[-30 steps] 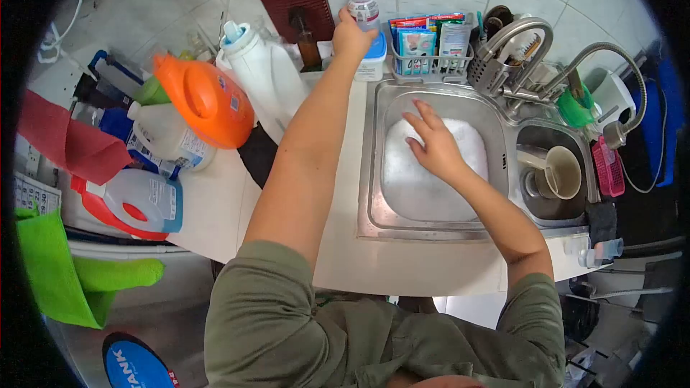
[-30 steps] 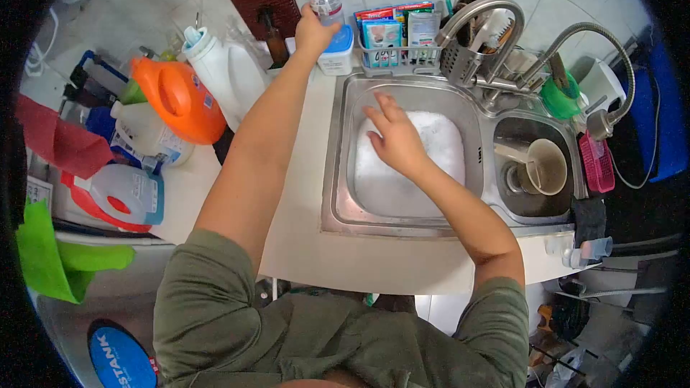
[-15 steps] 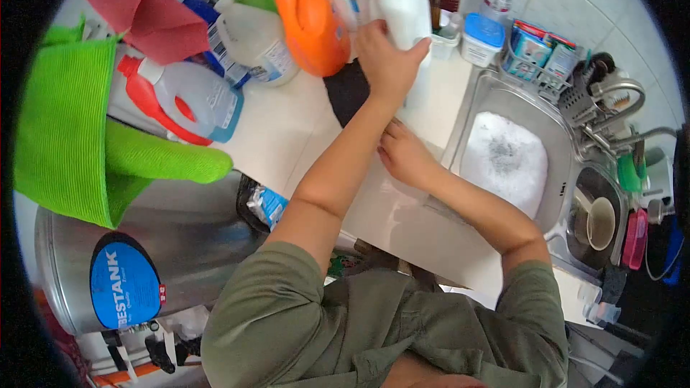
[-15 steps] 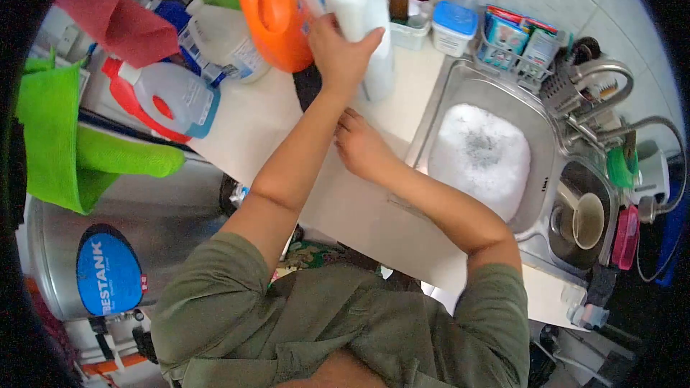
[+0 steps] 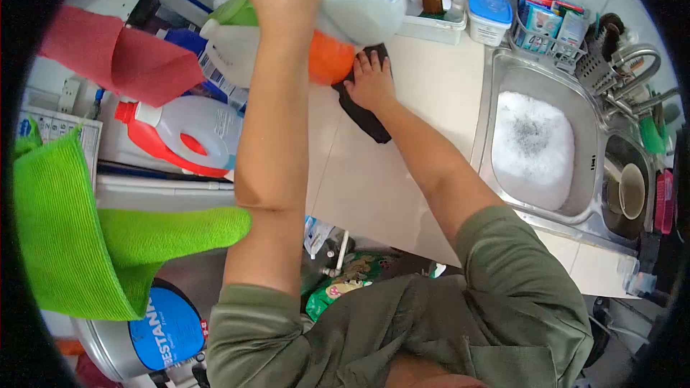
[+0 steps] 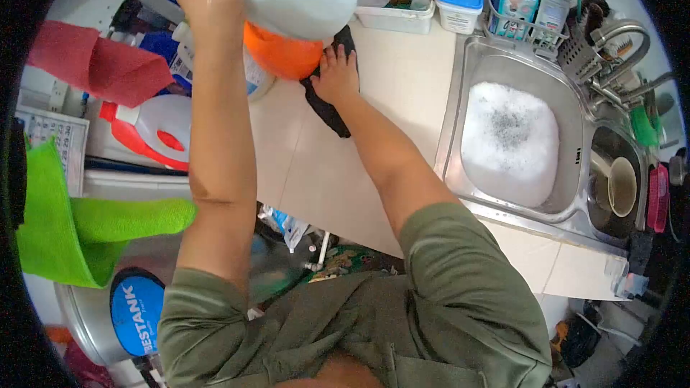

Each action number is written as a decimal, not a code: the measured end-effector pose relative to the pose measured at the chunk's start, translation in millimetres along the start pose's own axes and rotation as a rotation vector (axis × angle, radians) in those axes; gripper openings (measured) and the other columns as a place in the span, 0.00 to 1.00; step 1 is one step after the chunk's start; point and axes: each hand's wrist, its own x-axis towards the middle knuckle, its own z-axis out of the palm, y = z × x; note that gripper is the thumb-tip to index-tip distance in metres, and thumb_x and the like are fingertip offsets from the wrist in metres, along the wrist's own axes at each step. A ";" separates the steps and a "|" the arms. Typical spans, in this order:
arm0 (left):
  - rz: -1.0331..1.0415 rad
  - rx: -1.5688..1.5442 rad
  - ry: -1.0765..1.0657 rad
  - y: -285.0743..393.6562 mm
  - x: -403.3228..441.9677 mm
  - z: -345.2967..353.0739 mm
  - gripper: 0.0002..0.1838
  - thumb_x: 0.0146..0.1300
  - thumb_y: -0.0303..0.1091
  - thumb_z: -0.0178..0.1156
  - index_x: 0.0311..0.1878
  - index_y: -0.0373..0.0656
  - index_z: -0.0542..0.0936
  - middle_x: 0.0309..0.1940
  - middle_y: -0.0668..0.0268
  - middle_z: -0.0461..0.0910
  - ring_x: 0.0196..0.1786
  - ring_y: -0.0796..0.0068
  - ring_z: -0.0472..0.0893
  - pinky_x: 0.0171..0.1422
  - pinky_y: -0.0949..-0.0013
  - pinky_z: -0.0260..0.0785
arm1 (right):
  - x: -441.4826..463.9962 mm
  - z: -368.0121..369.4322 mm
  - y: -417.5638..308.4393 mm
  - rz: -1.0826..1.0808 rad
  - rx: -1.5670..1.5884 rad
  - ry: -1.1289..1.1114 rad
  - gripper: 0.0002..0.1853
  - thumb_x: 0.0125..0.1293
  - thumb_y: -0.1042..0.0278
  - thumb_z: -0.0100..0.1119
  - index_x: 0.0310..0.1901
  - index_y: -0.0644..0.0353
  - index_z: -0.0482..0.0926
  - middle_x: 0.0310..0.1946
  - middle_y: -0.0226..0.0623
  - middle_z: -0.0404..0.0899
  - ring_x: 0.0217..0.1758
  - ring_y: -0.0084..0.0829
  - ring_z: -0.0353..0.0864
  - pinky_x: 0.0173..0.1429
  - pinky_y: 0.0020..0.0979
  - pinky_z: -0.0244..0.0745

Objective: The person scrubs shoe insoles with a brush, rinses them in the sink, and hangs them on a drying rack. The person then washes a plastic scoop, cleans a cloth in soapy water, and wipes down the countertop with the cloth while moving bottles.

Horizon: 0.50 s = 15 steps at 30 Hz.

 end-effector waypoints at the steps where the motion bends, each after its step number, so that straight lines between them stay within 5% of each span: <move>1: -0.012 0.085 -0.028 -3.9 1.2 -0.7 0.18 0.50 0.33 0.55 0.40 0.28 0.75 0.28 0.55 0.77 0.30 0.71 0.74 0.36 0.68 0.65 | 4.2 -6.5 3.8 -0.010 0.022 -0.056 0.35 0.59 0.42 0.43 0.61 0.61 0.62 0.65 0.40 0.55 0.69 0.43 0.47 0.68 0.48 0.40; 5: 0.090 0.173 -0.086 -65.0 -15.3 -6.6 0.18 0.47 0.36 0.60 0.35 0.29 0.75 0.28 0.57 0.78 0.31 0.67 0.77 0.39 0.67 0.67 | -9.4 -19.0 34.0 0.049 -0.007 -0.067 0.41 0.54 0.34 0.46 0.62 0.56 0.61 0.64 0.38 0.56 0.69 0.44 0.47 0.69 0.48 0.38; 9: -0.091 0.221 -0.092 -102.0 -42.5 1.6 0.18 0.47 0.37 0.59 0.36 0.29 0.76 0.28 0.56 0.78 0.32 0.67 0.77 0.41 0.67 0.68 | -34.5 -40.1 90.3 0.249 -0.138 0.017 0.40 0.54 0.36 0.47 0.62 0.57 0.60 0.66 0.41 0.53 0.69 0.46 0.46 0.68 0.48 0.40; 15: -0.083 0.383 0.010 -149.7 -60.6 13.7 0.18 0.47 0.39 0.61 0.31 0.30 0.74 0.29 0.49 0.78 0.33 0.54 0.78 0.40 0.60 0.68 | -58.5 -67.1 160.0 0.474 -0.267 0.060 0.38 0.56 0.38 0.46 0.61 0.60 0.61 0.64 0.48 0.53 0.67 0.51 0.51 0.66 0.49 0.47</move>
